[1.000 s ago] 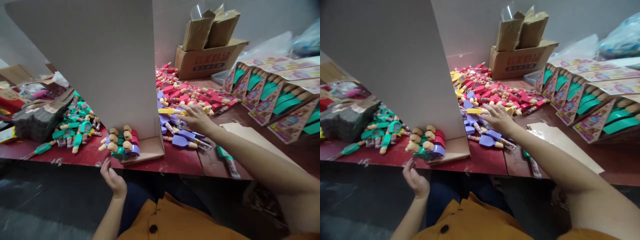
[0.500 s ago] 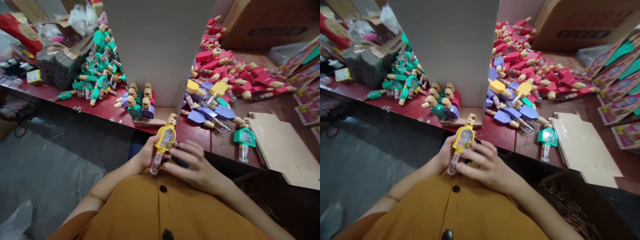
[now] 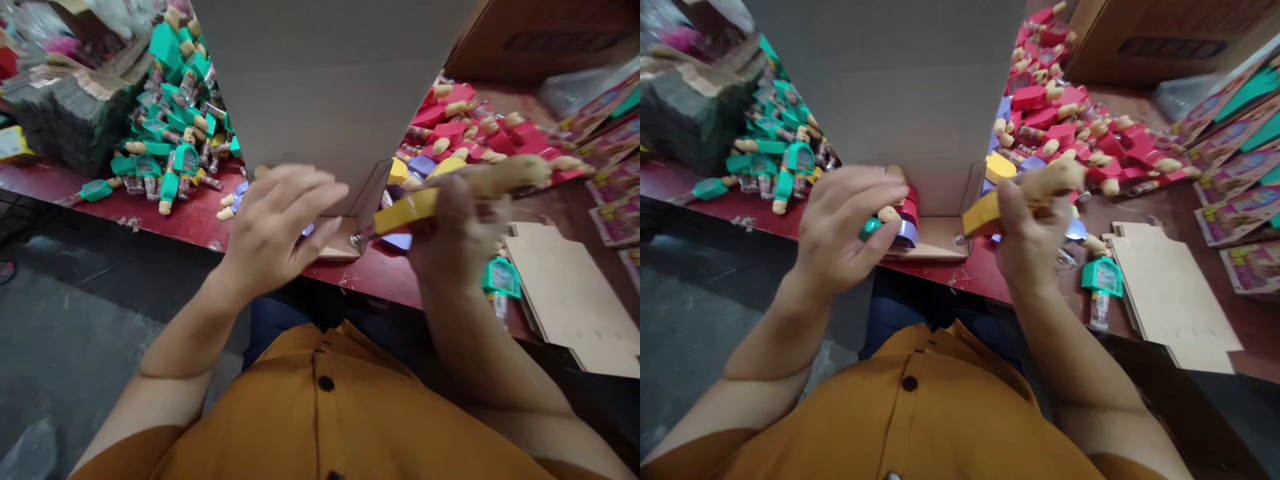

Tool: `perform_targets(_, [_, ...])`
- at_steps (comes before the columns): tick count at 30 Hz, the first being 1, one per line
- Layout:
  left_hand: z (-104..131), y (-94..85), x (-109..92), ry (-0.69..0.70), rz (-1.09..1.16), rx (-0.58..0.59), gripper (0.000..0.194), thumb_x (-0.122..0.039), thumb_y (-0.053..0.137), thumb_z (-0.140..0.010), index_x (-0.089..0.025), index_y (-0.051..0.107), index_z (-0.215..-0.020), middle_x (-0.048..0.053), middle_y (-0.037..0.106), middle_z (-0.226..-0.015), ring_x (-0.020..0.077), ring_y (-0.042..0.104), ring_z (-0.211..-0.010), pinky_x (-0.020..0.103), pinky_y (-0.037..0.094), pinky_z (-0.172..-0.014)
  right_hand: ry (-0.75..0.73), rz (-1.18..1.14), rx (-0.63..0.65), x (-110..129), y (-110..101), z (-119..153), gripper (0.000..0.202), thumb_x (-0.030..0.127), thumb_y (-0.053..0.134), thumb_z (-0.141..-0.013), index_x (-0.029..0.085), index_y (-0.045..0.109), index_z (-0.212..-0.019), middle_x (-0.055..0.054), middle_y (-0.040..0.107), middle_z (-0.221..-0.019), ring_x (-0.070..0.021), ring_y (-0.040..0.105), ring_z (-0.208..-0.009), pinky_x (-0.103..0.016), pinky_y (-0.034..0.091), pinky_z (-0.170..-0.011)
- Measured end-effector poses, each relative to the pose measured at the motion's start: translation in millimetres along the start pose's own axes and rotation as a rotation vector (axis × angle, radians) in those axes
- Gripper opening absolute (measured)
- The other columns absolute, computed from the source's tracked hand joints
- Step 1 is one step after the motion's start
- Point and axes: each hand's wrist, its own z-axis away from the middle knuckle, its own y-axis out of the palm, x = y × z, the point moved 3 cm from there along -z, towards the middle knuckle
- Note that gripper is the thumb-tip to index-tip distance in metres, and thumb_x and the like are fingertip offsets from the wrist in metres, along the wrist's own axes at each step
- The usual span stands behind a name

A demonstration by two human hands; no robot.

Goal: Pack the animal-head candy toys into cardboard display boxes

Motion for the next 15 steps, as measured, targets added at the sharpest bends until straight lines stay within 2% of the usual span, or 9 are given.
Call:
perform_targets(1, [-11,2.4,10,0.019,-0.084,0.069,0.031,-0.033,0.044,-0.092,-0.021,0.063,-0.114,0.006,0.061,-0.124,0.0233,0.051,-0.122,0.043,0.037,-0.107,-0.093,0.019,-0.058,-12,13,-4,0.023,0.04,0.061,-0.079,0.022,0.047,-0.075,0.003,0.047,-0.07,-0.0097,0.051,-0.06,-0.028,0.047,-0.061])
perform_targets(3, [-25,13.3,27,0.046,-0.23,0.207,0.031,-0.03,0.042,-0.093,-0.018,0.063,-0.112,0.009,0.058,-0.129,0.0241,0.048,-0.126,0.042,0.038,-0.106,-0.235,0.111,-0.094,-37,39,-4,0.026,0.044,0.059,-0.081,0.021,0.047,-0.074,0.003,0.048,-0.071,-0.0101,0.051,-0.064,-0.029,0.047,-0.065])
perform_targets(6, [-29,26.7,38,0.042,-0.372,0.273,0.032,-0.027,0.039,-0.095,-0.015,0.063,-0.112,0.011,0.053,-0.136,0.0248,0.047,-0.128,0.04,0.041,-0.104,-0.311,0.265,-0.076,-63,59,3,0.025,0.043,0.054,-0.085,0.021,0.046,-0.077,0.003,0.048,-0.072,-0.0104,0.05,-0.065,-0.03,0.047,-0.069])
perform_targets(9, [-25,29.9,36,0.03,-0.436,0.283,0.034,-0.029,0.037,-0.096,-0.014,0.06,-0.118,0.011,0.049,-0.139,0.0248,0.046,-0.129,0.038,0.044,-0.101,-0.318,0.362,-0.037,-66,60,5,0.024,0.042,0.055,-0.084,0.022,0.044,-0.079,0.004,0.044,-0.07,-0.0106,0.046,-0.063,-0.032,0.046,-0.071])
perform_targets(12, [-23,28.6,34,0.028,-0.455,0.285,0.039,-0.032,0.034,-0.097,-0.014,0.055,-0.124,0.011,0.048,-0.14,0.0242,0.045,-0.13,0.038,0.044,-0.101,-0.332,0.429,0.07,-62,63,1,0.023,0.042,0.053,-0.085,0.022,0.043,-0.081,0.003,0.042,-0.072,-0.0109,0.045,-0.064,-0.033,0.045,-0.073])
perform_targets(15, [-24,27.9,35,0.035,-0.437,0.274,0.042,-0.032,0.033,-0.097,-0.013,0.046,-0.132,0.011,0.045,-0.142,0.025,0.044,-0.131,0.04,0.043,-0.102,-0.336,0.475,0.165,-65,74,-1,0.023,0.044,0.049,-0.086,0.022,0.042,-0.084,0.002,0.044,-0.074,-0.0118,0.046,-0.066,-0.032,0.044,-0.068])
